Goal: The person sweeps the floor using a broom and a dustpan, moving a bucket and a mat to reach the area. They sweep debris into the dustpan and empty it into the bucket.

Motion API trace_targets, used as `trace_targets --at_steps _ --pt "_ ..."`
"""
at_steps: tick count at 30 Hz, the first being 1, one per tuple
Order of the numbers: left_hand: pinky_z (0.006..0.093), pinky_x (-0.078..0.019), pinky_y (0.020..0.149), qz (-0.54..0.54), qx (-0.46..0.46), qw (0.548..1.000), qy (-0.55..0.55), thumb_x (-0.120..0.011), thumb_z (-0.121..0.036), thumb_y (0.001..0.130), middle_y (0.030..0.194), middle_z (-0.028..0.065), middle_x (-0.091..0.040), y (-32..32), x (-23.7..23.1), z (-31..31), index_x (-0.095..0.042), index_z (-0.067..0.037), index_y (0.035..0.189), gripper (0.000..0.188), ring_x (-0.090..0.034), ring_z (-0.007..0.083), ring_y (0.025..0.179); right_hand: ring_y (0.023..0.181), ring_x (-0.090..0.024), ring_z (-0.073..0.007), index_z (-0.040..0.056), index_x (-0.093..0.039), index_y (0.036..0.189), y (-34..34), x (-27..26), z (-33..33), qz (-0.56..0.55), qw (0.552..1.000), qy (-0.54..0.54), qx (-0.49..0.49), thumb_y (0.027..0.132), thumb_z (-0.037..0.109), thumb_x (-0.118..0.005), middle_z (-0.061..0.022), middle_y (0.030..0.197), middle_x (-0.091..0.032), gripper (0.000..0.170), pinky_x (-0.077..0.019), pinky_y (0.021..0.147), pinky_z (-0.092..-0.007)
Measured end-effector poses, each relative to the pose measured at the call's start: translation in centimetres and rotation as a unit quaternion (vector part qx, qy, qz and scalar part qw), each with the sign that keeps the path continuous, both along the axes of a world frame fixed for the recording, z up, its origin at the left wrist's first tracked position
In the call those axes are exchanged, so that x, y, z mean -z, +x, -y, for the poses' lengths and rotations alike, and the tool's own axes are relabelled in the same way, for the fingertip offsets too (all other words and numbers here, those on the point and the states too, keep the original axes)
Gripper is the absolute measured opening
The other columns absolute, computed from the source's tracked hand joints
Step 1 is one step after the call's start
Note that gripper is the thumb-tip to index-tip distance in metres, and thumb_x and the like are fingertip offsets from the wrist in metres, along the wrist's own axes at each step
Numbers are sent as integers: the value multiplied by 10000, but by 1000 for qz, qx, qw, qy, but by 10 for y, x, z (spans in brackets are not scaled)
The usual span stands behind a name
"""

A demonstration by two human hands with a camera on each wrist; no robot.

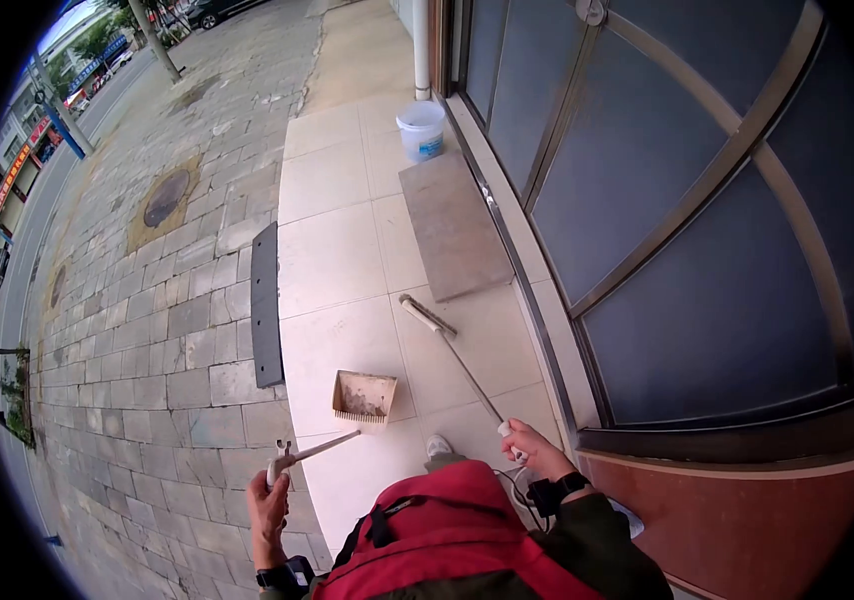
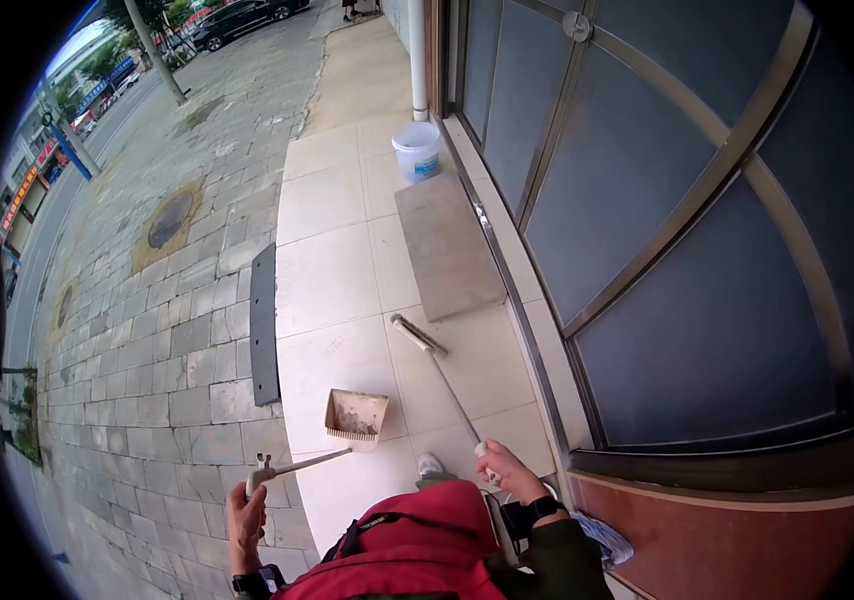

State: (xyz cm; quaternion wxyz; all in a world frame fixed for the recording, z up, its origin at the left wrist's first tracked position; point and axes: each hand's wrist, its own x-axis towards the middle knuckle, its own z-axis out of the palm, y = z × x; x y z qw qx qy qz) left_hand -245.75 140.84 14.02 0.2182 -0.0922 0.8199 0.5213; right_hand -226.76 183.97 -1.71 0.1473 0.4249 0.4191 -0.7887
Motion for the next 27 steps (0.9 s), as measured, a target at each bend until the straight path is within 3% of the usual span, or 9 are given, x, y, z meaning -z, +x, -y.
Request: trace_targets --at_steps 5,8,10,13,16,21,24,26,27 --pt "235 -323 353 -16 21 1000 1 -613 -171 861 522 -15 -469 -20 3 -13 -557 3 792 196 -434 64 405 504 -471 -174 77 -436 895 9 -5 -27 48 991 121 29 609 -91 -556 -65 732 -471 352 -347 386 -309" --pt "239 -333 358 -28 -1 1000 2 -614 -174 854 518 -12 -468 -19 -7 -12 -555 1 767 204 -442 68 410 498 -473 -196 75 -433 922 -33 56 -63 59 989 131 43 592 -94 -573 -72 725 -472 396 -340 391 -325" --pt "247 -344 365 -47 -19 999 7 -621 -186 840 522 -10 -471 -18 1 -1 -554 -8 748 211 -445 70 417 562 -524 -215 64 -514 791 -82 89 -71 51 994 94 31 602 -67 -616 -78 685 -502 251 -380 437 -383" --pt "255 -345 367 -28 -52 998 -11 -634 -203 824 526 -10 -476 -19 -27 0 -571 -3 766 217 -445 73 419 667 -581 -245 72 -601 815 -130 93 -65 -239 858 318 -324 652 -11 -643 -88 719 -582 188 -456 575 -366" --pt "259 -348 368 -25 -76 997 -14 -644 -214 807 531 -10 -484 -17 -37 15 -594 10 792 230 -449 75 419 725 -584 -278 80 -617 850 -189 87 11 -191 775 394 -457 648 -27 -639 -114 769 -606 230 -467 639 -355" --pt "248 -344 369 -19 -73 997 9 -647 -240 809 551 -6 -500 -27 -41 50 -619 2 814 244 -463 77 432 695 -535 -135 81 -599 884 -223 41 68 -305 714 411 -478 696 -14 -649 -48 749 -576 216 -435 581 -281" --pt "263 -367 407 -26 -52 998 2 -664 -253 799 564 7 -511 -39 -23 76 -637 21 852 280 -478 88 465 637 -478 -85 71 -585 890 -231 44 69 -321 820 281 -381 709 -17 -635 -15 707 -531 207 -397 531 -254" --pt "296 -401 465 -38 -39 998 -27 -684 -257 779 585 27 -534 -51 -13 90 -628 34 813 298 -493 99 520 556 -430 -73 71 -583 889 -241 71 57 -390 746 354 -407 735 -3 -618 -11 665 -484 174 -324 453 -224" --pt "323 -425 509 -87 -39 995 -29 -695 -270 774 604 55 -560 -54 8 99 -630 46 814 325 -510 117 564 520 -427 -87 73 -538 802 -246 78 51 -208 923 82 -313 752 17 -588 -7 637 -462 91 -319 434 -233"
